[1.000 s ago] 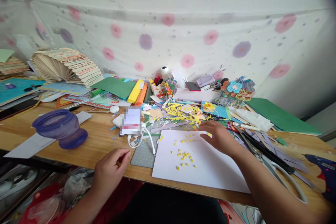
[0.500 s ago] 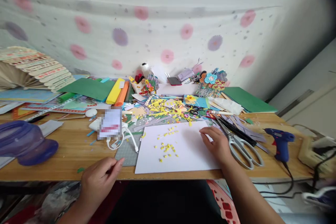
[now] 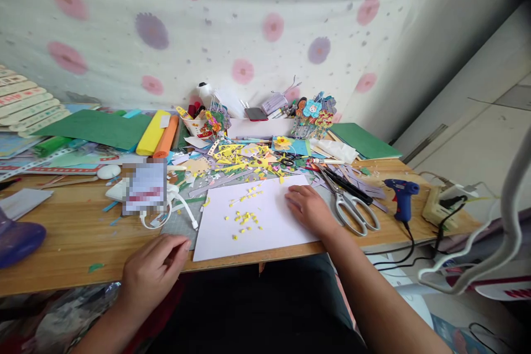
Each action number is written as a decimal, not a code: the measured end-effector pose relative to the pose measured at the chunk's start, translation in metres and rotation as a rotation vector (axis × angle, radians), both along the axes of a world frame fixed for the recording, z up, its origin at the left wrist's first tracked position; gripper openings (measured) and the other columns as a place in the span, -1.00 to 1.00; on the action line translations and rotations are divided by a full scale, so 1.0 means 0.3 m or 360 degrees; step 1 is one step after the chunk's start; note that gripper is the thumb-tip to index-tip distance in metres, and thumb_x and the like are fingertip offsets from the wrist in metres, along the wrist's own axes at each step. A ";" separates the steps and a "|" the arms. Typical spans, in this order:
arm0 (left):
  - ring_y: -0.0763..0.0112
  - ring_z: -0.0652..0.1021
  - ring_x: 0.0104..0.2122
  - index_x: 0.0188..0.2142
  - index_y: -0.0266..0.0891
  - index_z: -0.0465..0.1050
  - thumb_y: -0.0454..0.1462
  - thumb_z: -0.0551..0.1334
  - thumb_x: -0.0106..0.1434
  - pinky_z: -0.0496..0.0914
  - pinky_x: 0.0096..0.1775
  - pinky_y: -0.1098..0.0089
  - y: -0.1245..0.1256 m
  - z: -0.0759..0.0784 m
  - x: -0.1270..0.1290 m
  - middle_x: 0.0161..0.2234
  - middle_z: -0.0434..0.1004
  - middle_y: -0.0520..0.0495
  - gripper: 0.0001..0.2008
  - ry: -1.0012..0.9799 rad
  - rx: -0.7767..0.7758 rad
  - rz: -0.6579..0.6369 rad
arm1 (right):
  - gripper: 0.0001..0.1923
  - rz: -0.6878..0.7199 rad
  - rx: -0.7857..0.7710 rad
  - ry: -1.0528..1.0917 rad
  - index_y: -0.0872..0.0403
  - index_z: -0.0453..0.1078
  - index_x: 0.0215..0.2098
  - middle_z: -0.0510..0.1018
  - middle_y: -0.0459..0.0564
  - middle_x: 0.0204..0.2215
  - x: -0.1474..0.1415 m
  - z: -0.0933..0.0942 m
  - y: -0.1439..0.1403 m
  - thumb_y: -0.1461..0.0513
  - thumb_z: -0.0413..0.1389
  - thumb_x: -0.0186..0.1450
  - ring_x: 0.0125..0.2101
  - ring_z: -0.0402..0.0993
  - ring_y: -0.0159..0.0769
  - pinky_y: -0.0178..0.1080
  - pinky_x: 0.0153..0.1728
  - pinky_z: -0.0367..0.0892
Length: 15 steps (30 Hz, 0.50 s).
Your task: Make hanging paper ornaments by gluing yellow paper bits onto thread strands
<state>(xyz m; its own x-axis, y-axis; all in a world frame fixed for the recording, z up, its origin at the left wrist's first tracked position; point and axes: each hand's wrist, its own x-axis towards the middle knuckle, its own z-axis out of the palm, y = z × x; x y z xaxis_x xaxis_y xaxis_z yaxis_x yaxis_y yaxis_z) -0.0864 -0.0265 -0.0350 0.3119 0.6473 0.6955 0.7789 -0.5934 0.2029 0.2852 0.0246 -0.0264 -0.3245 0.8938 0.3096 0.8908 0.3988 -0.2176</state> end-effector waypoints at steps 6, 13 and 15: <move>0.34 0.58 -0.32 -0.21 -0.12 0.51 -0.22 0.22 0.27 0.41 -0.20 0.38 0.009 -0.017 0.003 -0.32 0.60 -0.01 -0.87 0.0139 -0.0112 -0.0093 | -0.68 -0.0008 -0.0027 -0.0041 0.07 0.49 0.03 0.51 0.09 0.08 0.009 -0.012 -0.077 0.24 0.04 0.37 0.08 0.39 -0.06 0.00 0.11 0.33; 0.29 0.56 -0.24 -0.13 -0.04 0.54 -0.01 0.32 0.15 0.43 -0.20 0.39 -0.028 -0.030 0.004 -0.21 0.56 -0.05 -0.67 0.0218 -0.0217 -0.0187 | -0.67 -0.0060 -0.0050 0.0018 0.07 0.48 0.06 0.49 0.07 0.10 0.020 -0.014 -0.124 0.26 0.07 0.35 0.10 0.38 -0.05 0.00 0.14 0.32; 0.24 0.55 -0.23 -0.12 -0.02 0.54 0.10 0.30 0.11 0.43 -0.19 0.35 -0.037 -0.038 0.008 -0.18 0.54 -0.07 -0.57 0.0195 -0.0245 -0.0138 | -0.67 -0.0059 -0.0055 0.0022 0.07 0.48 0.05 0.49 0.07 0.10 0.017 -0.011 -0.123 0.26 0.08 0.34 0.10 0.38 -0.05 0.00 0.14 0.32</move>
<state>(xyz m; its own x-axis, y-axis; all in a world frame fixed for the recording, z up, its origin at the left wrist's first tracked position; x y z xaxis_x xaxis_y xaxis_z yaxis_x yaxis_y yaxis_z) -0.0841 -0.0378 -0.0466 0.4472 0.7100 0.5439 0.7506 -0.6287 0.2035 0.2904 -0.0123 -0.0298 -0.2866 0.9153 0.2828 0.9018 0.3575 -0.2430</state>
